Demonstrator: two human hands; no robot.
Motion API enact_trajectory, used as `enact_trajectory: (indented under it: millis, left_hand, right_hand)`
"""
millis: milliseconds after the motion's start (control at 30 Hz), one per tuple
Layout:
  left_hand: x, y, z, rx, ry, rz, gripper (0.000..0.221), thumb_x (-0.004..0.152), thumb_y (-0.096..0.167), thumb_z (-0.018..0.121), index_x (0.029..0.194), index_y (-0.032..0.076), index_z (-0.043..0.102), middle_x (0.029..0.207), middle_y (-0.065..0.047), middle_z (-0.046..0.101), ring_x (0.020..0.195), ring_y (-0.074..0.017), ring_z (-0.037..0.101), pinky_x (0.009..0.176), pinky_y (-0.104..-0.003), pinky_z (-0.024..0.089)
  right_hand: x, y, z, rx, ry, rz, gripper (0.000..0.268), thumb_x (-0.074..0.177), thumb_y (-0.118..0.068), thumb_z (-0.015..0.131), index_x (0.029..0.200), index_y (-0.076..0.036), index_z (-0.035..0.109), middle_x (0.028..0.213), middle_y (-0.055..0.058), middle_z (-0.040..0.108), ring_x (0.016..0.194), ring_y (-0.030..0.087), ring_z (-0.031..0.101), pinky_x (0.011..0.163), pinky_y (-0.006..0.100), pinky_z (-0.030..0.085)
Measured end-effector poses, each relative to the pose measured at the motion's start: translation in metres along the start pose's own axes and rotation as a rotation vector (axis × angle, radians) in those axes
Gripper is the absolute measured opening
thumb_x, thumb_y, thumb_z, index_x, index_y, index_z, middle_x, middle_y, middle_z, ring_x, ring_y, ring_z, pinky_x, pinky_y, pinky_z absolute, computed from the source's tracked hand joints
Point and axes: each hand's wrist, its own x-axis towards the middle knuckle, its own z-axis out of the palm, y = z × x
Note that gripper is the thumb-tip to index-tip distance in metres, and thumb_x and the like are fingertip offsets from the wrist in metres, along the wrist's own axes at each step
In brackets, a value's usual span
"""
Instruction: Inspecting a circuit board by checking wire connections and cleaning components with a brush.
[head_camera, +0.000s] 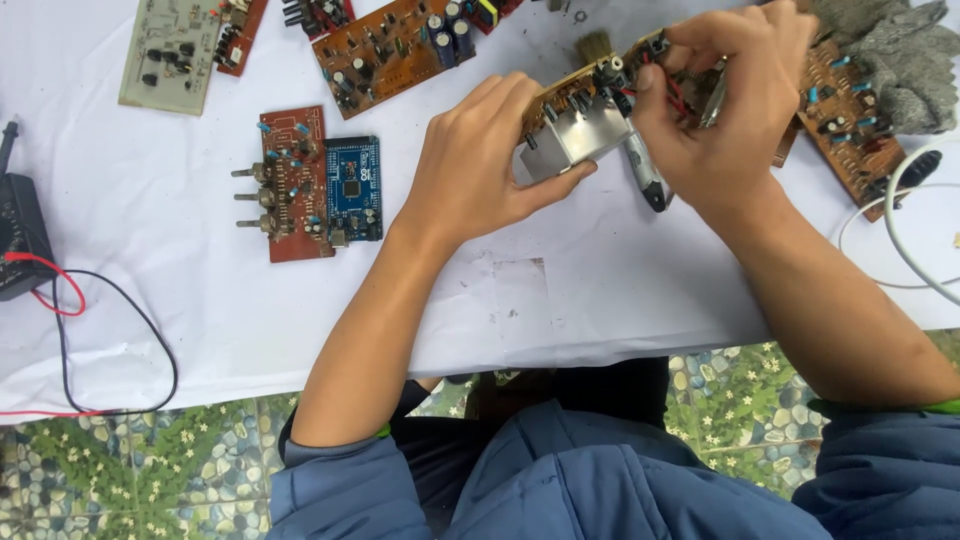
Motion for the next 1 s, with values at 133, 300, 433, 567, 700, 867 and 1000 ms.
enact_trajectory:
  millis: [133,300,433,567,700,867,1000]
  left_hand:
    - [0.001,0.002,0.003,0.008,0.013,0.001,0.049,0.096,0.045,0.078,0.099,0.004,0.051,0.084,-0.004,0.051,0.077,-0.0214,0.052,0.054,-0.037,0.039]
    - [0.001,0.003,0.003,0.03,-0.002,0.019,0.046,0.096,0.044,0.078,0.104,0.004,0.055,0.089,-0.004,0.055,0.08,-0.022,0.055,0.054,-0.037,0.043]
    - [0.0,0.005,0.005,0.049,0.012,0.038,0.046,0.097,0.045,0.076,0.102,0.005,0.055,0.086,-0.003,0.052,0.077,-0.0203,0.053,0.053,-0.036,0.04]
    - [0.0,0.009,0.004,0.089,0.034,0.015,0.046,0.095,0.047,0.076,0.103,0.006,0.058,0.084,-0.003,0.057,0.075,-0.02,0.055,0.052,-0.036,0.04]
    - [0.002,0.013,0.008,0.111,0.133,0.057,0.044,0.092,0.044,0.078,0.094,0.006,0.057,0.078,-0.003,0.057,0.069,-0.0197,0.057,0.054,-0.034,0.04]
    - [-0.004,-0.001,0.024,0.151,0.169,0.078,0.048,0.085,0.044,0.081,0.097,0.002,0.062,0.079,-0.004,0.061,0.068,-0.0199,0.06,0.052,-0.035,0.043]
    - [-0.004,-0.003,0.025,0.165,0.18,0.125,0.047,0.083,0.043,0.084,0.094,0.003,0.062,0.078,-0.004,0.061,0.067,-0.0198,0.061,0.052,-0.035,0.043]
  right_hand:
    - [0.004,0.009,-0.002,-0.093,0.011,-0.053,0.022,0.098,0.009,0.073,0.115,0.0,0.062,0.086,0.002,0.063,0.081,0.027,0.053,0.094,0.045,0.029]
    - [0.007,0.011,0.003,-0.188,0.072,-0.186,0.009,0.107,-0.001,0.063,0.112,0.003,0.07,0.077,0.009,0.049,0.074,0.028,0.041,0.083,0.045,0.029]
    - [0.006,0.001,0.0,-0.124,0.043,-0.088,0.011,0.107,-0.001,0.06,0.112,0.003,0.069,0.081,0.005,0.05,0.079,0.029,0.043,0.086,0.046,0.03]
    - [0.002,0.002,0.007,-0.116,0.063,-0.036,0.009,0.104,-0.006,0.059,0.109,-0.001,0.064,0.085,0.006,0.055,0.082,0.03,0.048,0.087,0.048,0.031]
    - [0.006,0.002,0.008,-0.128,0.101,-0.079,0.012,0.105,-0.014,0.055,0.101,-0.005,0.062,0.088,0.01,0.06,0.079,0.031,0.05,0.085,0.049,0.031]
    - [0.011,0.004,0.007,-0.18,0.118,-0.171,0.006,0.095,-0.002,0.062,0.093,-0.005,0.057,0.08,0.007,0.051,0.075,0.027,0.043,0.08,0.044,0.032]
    - [0.009,0.005,0.005,-0.128,0.092,-0.155,0.015,0.108,-0.017,0.066,0.102,-0.005,0.062,0.079,0.003,0.05,0.076,0.025,0.042,0.08,0.04,0.032]
